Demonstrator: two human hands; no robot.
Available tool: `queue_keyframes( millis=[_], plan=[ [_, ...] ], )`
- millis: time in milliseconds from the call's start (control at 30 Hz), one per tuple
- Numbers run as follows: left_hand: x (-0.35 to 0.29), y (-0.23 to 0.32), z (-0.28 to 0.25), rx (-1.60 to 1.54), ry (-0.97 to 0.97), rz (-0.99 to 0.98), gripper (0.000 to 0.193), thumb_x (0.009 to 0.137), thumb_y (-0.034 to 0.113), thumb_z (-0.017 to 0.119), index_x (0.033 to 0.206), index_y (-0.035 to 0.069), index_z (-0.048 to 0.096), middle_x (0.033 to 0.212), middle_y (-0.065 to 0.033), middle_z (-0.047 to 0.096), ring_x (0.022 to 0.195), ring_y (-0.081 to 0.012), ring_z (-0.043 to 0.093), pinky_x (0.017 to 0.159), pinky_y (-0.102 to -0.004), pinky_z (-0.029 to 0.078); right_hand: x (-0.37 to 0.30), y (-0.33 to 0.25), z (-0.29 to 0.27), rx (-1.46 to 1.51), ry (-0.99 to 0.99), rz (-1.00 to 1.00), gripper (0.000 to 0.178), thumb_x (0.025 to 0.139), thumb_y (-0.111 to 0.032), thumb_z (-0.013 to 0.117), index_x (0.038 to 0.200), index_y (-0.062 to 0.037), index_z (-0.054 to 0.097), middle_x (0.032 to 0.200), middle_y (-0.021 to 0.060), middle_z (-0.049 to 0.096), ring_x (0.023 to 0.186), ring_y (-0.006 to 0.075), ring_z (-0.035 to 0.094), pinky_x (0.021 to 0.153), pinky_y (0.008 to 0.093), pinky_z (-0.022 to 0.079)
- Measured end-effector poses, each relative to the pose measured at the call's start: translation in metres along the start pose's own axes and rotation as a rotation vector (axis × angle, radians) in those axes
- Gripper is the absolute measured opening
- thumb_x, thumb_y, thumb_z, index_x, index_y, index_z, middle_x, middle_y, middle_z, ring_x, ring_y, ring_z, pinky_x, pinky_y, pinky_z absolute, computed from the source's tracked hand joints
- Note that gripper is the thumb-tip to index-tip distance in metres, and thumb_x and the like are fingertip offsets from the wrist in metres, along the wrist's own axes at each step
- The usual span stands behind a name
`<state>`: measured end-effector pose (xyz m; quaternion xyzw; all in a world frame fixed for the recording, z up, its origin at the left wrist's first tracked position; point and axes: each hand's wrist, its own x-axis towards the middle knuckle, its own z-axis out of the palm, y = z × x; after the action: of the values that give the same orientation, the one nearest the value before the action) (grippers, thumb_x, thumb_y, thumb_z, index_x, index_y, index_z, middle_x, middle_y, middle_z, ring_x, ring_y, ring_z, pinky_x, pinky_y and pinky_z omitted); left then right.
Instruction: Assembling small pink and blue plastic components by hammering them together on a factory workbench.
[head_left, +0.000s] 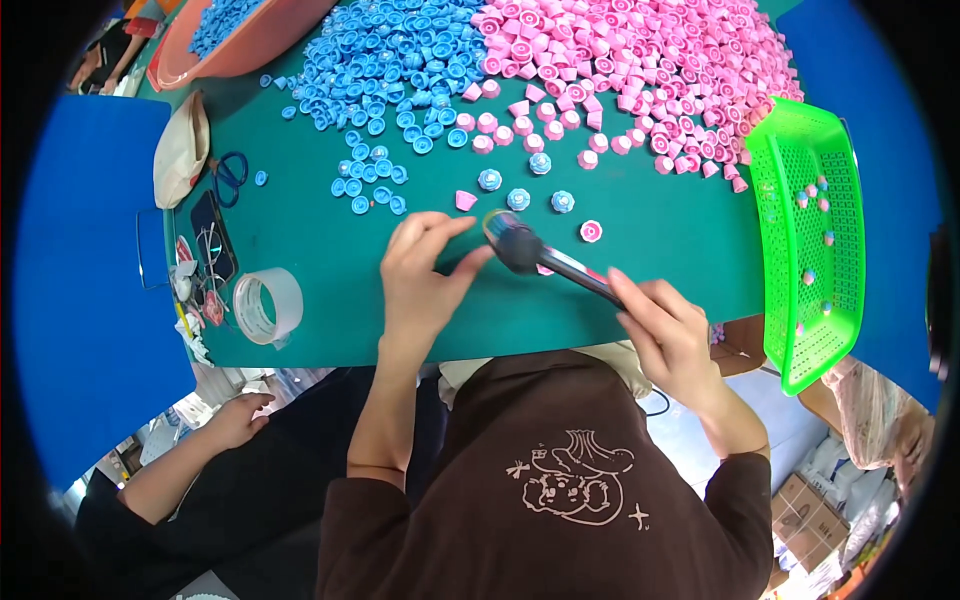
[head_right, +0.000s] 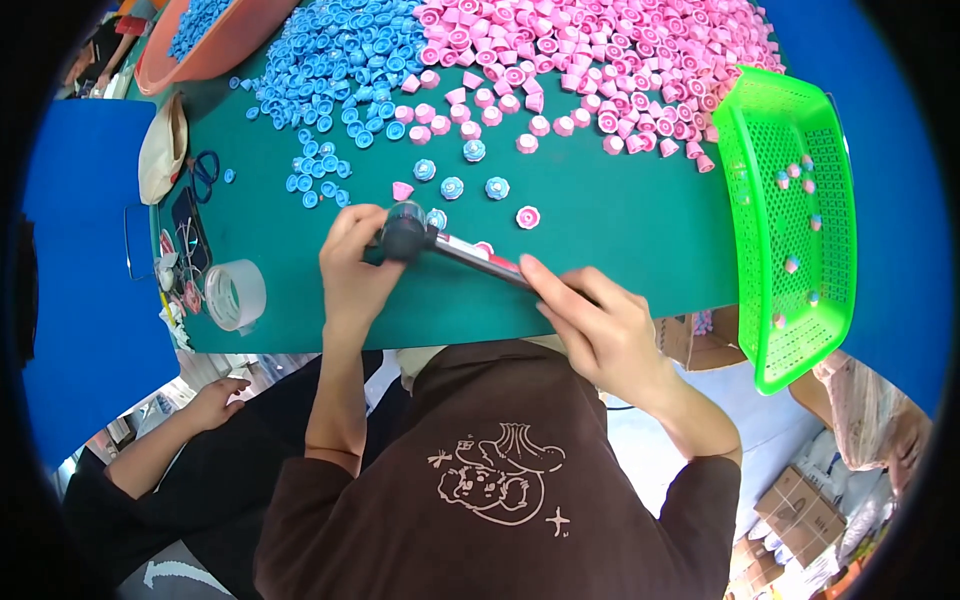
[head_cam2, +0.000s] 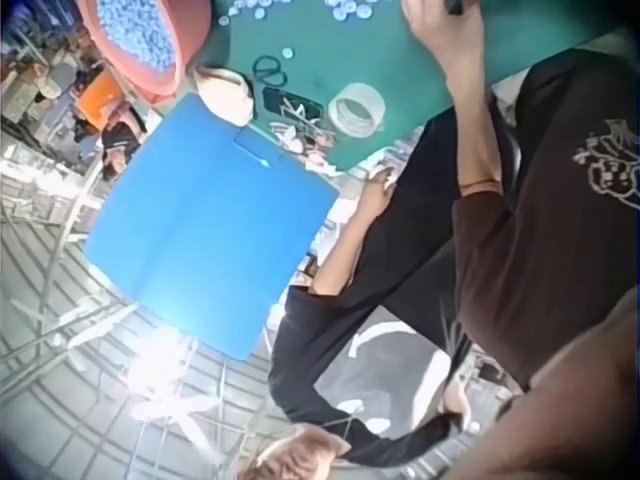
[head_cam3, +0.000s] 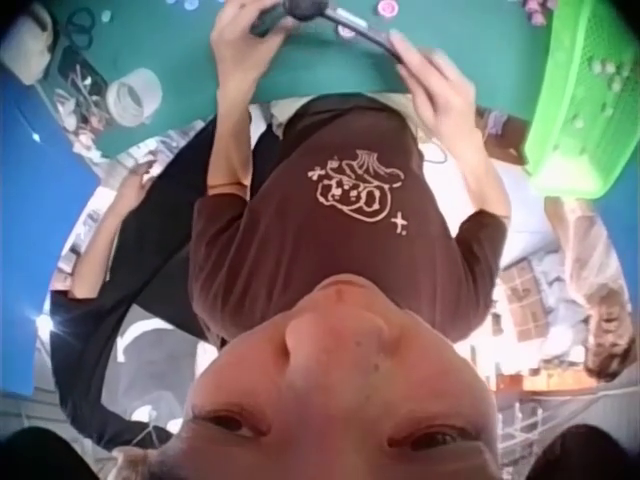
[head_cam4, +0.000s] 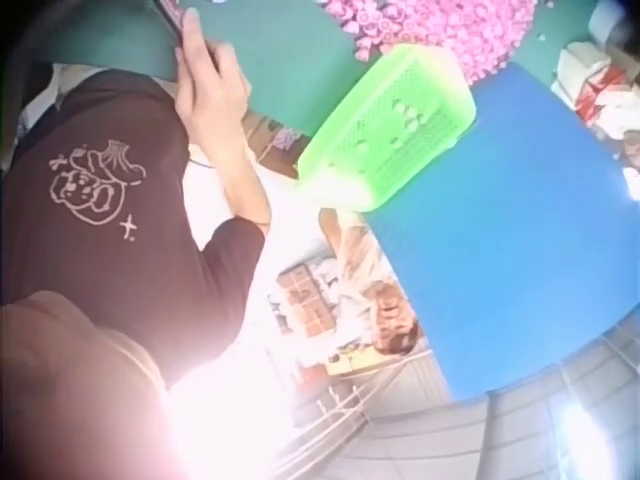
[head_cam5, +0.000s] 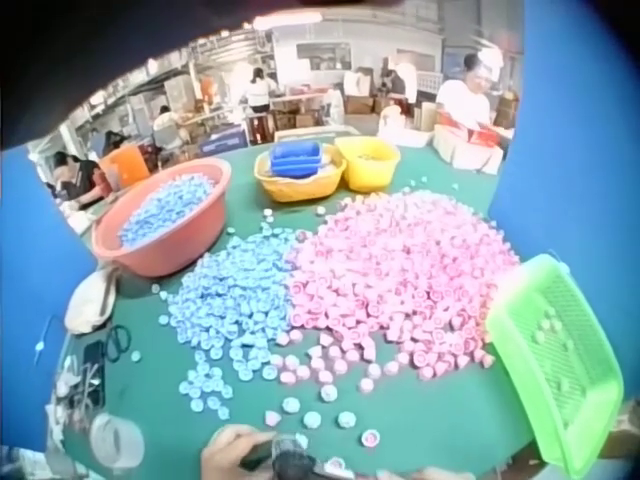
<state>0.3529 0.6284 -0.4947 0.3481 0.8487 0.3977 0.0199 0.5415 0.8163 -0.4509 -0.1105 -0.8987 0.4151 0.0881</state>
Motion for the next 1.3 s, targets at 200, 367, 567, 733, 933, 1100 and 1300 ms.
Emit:
queue_keyframes(
  millis=[200,367,567,733,933,1100,1300],
  plan=[
    [0.01,-0.029,-0.035,0.034,0.183,-0.134,0.017,0.074,0.009,0.077,0.09,0.006,0.071,0.085,-0.0059,0.063,0.064,-0.0136,0.051,0.057,-0.0271,0.042,0.008,-0.006,-0.002,-0.093,-0.112,0.047,0.043,0.086,-0.002,0.062,0.128,-0.0084,0.059,0.075,0.0079,0.052,0.059,0.0181,0.05,0.055,0.0303,0.042],
    [0.041,-0.058,-0.049,0.099,0.234,-0.198,0.01,0.078,0.01,0.073,0.087,0.005,0.072,0.084,-0.0063,0.063,0.066,-0.0163,0.052,0.059,-0.0296,0.044,0.011,0.015,-0.007,0.167,0.086,0.016,0.04,0.09,-0.011,0.061,0.129,0.0,0.056,0.079,0.0052,0.058,0.063,0.0082,0.047,0.054,0.0239,0.039],
    [0.072,-0.066,-0.05,0.284,0.041,0.076,0.019,0.074,0.013,0.077,0.091,0.004,0.073,0.082,-0.0067,0.064,0.073,-0.0195,0.058,0.065,-0.0322,0.046,0.0,0.035,-0.017,0.328,0.218,0.216,0.041,0.096,-0.015,0.056,0.135,-0.0034,0.051,0.081,0.001,0.06,0.054,0.0014,0.04,0.046,0.017,0.032],
    [0.08,-0.061,-0.036,0.314,-0.028,0.173,0.019,0.076,0.013,0.075,0.092,0.005,0.073,0.088,-0.0078,0.067,0.08,-0.024,0.058,0.073,-0.0344,0.048,-0.004,0.039,-0.017,0.357,0.213,0.274,0.042,0.096,-0.015,0.055,0.135,-0.0022,0.05,0.081,0.0011,0.06,0.054,0.0009,0.039,0.046,0.0166,0.032],
    [0.084,-0.062,-0.042,0.277,-0.152,0.188,0.02,0.077,0.011,0.073,0.096,0.005,0.072,0.091,-0.0079,0.068,0.082,-0.0246,0.058,0.074,-0.0347,0.048,-0.002,0.038,-0.014,0.366,0.213,0.246,0.041,0.096,-0.013,0.055,0.134,-0.0015,0.052,0.08,0.0022,0.06,0.054,0.0016,0.039,0.047,0.0174,0.033],
    [0.092,-0.054,-0.043,0.331,-0.195,0.197,0.018,0.074,0.012,0.076,0.088,0.003,0.07,0.085,-0.0087,0.066,0.08,-0.0246,0.059,0.072,-0.035,0.048,-0.006,0.039,-0.012,0.362,0.21,0.197,0.038,0.094,-0.011,0.058,0.13,-0.0003,0.055,0.093,0.0064,0.064,0.056,0.0032,0.045,0.048,0.0182,0.035],
    [0.051,-0.005,-0.03,0.088,-0.039,0.271,0.022,0.071,0.009,0.079,0.09,0.004,0.069,0.088,-0.0068,0.068,0.078,-0.0221,0.062,0.069,-0.0328,0.049,-0.023,0.044,-0.01,0.312,0.248,0.143,0.038,0.094,-0.011,0.058,0.13,-0.0012,0.056,0.096,0.0071,0.065,0.067,0.0076,0.054,0.057,0.0202,0.041]
  ],
)
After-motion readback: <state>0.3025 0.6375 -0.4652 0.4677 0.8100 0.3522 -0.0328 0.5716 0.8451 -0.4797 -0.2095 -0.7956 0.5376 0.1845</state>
